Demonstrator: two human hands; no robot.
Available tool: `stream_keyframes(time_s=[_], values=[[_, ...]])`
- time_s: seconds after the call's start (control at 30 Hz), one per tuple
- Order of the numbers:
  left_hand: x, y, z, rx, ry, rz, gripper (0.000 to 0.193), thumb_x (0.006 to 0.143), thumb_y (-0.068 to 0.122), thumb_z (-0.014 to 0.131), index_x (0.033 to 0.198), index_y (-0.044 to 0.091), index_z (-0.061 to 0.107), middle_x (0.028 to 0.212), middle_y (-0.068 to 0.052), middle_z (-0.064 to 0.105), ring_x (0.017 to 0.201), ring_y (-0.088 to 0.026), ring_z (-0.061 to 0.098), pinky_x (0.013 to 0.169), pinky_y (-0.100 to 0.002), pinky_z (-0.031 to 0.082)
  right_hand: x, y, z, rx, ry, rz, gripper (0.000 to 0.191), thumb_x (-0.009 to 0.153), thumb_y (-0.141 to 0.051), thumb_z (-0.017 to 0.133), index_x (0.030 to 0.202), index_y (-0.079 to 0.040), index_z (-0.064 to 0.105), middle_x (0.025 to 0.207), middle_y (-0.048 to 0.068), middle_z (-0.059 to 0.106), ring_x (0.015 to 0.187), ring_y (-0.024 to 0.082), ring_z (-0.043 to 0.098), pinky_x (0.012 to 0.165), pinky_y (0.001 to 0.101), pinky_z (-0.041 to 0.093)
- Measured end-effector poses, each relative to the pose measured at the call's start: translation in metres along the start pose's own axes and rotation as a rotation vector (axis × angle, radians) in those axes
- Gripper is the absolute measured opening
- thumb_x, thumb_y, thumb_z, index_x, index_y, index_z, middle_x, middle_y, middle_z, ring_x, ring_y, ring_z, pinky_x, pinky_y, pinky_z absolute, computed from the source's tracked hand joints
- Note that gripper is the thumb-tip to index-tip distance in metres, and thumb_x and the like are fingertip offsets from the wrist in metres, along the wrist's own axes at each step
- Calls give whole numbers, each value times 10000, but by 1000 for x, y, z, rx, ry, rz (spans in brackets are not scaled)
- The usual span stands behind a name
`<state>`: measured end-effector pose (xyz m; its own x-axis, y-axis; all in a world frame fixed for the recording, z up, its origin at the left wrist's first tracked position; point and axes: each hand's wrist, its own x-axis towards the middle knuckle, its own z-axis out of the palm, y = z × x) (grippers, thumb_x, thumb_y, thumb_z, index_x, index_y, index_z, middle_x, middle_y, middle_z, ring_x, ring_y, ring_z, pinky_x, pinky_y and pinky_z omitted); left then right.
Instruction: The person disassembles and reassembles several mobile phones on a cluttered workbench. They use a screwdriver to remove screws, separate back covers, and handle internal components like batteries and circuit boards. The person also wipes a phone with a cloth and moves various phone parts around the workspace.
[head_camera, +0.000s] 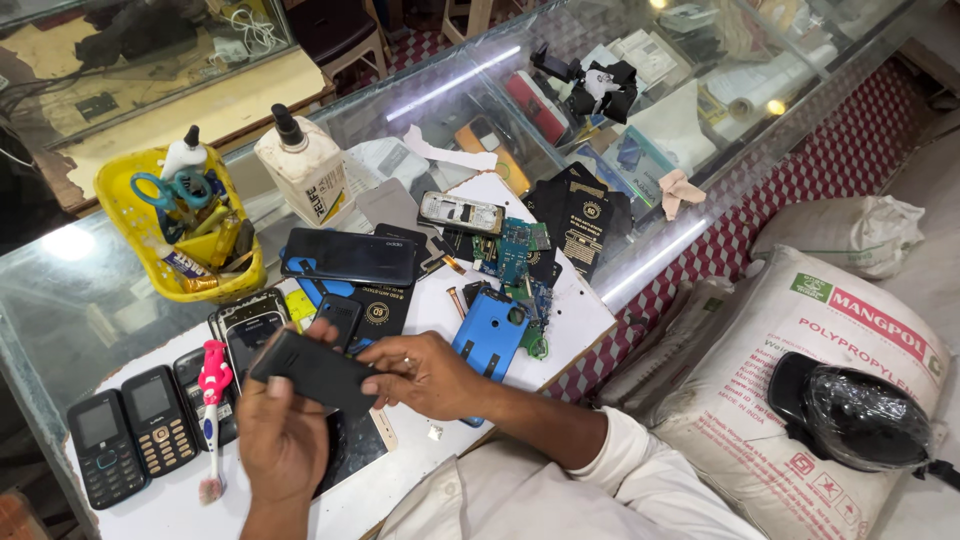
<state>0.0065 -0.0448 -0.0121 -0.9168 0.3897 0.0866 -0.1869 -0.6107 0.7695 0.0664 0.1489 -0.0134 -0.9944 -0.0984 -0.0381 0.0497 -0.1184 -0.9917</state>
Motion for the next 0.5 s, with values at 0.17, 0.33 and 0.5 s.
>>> stream_keyframes(time_s=[0.17, 0.33, 0.5], values=[[2, 0, -18, 199, 204, 35, 322, 1082, 115, 591, 1325, -95, 621, 1183, -165, 711, 1026, -196, 696, 941, -325, 581, -9, -10, -17, -232, 51, -66, 290, 958, -63, 720, 1219, 54, 674, 890, 138, 764, 773, 132, 751, 694, 276, 618], [2, -7, -24, 107, 217, 111, 225, 1128, 67, 601, 1263, -103, 660, 1057, -161, 717, 892, -158, 671, 815, -294, 571, -13, -15, -17, -214, -23, -115, 353, 958, -85, 749, 1279, 24, 650, 961, 133, 760, 849, 138, 749, 759, 281, 621], [6, -4, -20, 39, 247, 159, 233, 1148, 82, 592, 1300, -84, 650, 1076, -158, 722, 936, -194, 711, 841, -311, 604, -14, -7, -3, 42, -82, 22, 293, 1046, -105, 666, 1298, 38, 623, 1043, 129, 757, 960, 131, 723, 816, 291, 615]])
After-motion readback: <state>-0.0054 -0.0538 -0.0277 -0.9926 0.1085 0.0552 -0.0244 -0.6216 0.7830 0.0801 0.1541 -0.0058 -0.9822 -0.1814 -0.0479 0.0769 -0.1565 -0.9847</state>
